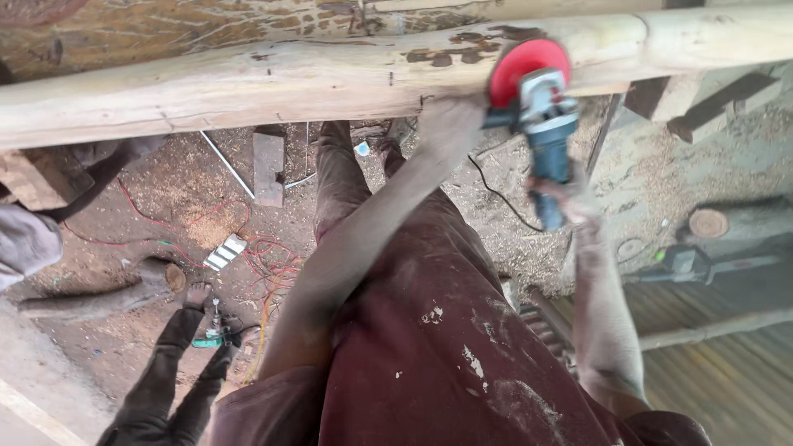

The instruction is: The person uses an angle grinder with a sanding disc to smooth the surface of a long wooden beam. The person moves the tool along the beam, removing rough patches and creating a smoother finish.

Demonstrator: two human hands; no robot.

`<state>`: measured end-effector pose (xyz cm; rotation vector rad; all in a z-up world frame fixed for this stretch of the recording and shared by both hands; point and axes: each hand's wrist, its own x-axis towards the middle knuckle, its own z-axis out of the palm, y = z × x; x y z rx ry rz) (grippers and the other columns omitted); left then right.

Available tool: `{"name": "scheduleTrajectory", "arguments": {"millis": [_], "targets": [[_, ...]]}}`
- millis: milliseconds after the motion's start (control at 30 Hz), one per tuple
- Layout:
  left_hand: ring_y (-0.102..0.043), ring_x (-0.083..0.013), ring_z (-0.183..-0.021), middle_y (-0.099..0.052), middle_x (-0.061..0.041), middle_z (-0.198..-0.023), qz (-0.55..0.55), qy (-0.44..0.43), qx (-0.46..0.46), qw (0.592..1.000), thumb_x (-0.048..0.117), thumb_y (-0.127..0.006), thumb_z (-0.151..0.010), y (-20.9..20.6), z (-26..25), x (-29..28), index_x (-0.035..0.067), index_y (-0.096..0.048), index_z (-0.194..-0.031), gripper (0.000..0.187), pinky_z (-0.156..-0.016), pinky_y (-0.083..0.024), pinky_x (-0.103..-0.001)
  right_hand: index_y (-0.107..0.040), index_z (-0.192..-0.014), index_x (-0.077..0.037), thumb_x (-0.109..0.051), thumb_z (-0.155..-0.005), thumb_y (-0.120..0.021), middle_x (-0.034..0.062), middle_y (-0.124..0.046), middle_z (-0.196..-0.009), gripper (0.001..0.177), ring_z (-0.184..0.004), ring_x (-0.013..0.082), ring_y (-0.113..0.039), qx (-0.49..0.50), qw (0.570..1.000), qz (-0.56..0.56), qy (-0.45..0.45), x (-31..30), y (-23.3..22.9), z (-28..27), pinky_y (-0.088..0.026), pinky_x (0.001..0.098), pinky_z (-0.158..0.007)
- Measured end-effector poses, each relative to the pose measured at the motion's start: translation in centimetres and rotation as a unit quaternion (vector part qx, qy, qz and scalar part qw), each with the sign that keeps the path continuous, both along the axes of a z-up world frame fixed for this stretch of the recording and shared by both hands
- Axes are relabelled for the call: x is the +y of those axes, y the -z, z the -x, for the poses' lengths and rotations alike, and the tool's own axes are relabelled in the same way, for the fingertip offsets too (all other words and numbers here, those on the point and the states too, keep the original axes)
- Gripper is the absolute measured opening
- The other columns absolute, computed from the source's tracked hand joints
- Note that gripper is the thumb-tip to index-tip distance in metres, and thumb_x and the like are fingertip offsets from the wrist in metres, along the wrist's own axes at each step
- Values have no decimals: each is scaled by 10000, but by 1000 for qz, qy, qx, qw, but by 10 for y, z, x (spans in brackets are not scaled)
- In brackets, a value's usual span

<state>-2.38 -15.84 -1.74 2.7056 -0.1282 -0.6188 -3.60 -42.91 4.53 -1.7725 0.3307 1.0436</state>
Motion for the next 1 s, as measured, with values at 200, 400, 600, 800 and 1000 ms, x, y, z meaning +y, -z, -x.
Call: {"name": "scheduleTrajectory", "arguments": {"millis": [200,400,600,800,1000], "targets": [[-606,-176,-498,-670,-62,-664,-25,-180,-172,968,409,-703,-926,25,166,176,137,-726,-811,296,-416,-454,-334,-515,-1463,-75,-484,-776,-828,169,-740,-976,858,-800,303,-740,-118,918,102,-364,174,39,52,-626,439,-746],[-609,-203,-539,-608,-23,-653,-52,-240,-185,951,265,-770,-882,40,211,252,148,-626,-793,206,-516,-514,-373,-584,-1256,10,-448,-752,-878,206,-747,-1018,742,-942,308,-737,-99,931,26,-351,253,41,60,-605,420,-862],[-608,-211,-472,-612,-51,-598,35,-167,-198,965,226,-755,-947,45,112,92,95,-633,-766,254,-419,-474,-405,-528,-1383,-27,-306,-709,-823,168,-721,-1110,788,-886,255,-757,-109,955,91,-261,82,32,23,-645,421,-800],[-521,-68,-383,-585,-25,-570,-6,8,-83,997,101,-590,-949,32,-10,-86,81,-695,-946,108,-258,-443,-249,-576,-1188,41,-51,-823,-716,120,-689,-886,402,-696,219,-698,-55,998,-35,-3,-79,16,-4,-629,370,-653],[-524,-74,-384,-590,-1,-552,-12,1,-86,996,120,-601,-987,34,20,-21,80,-707,-913,136,-263,-422,-267,-582,-1234,17,-106,-797,-759,144,-692,-921,487,-732,242,-701,-81,995,2,-59,-19,22,12,-619,383,-671]]}}
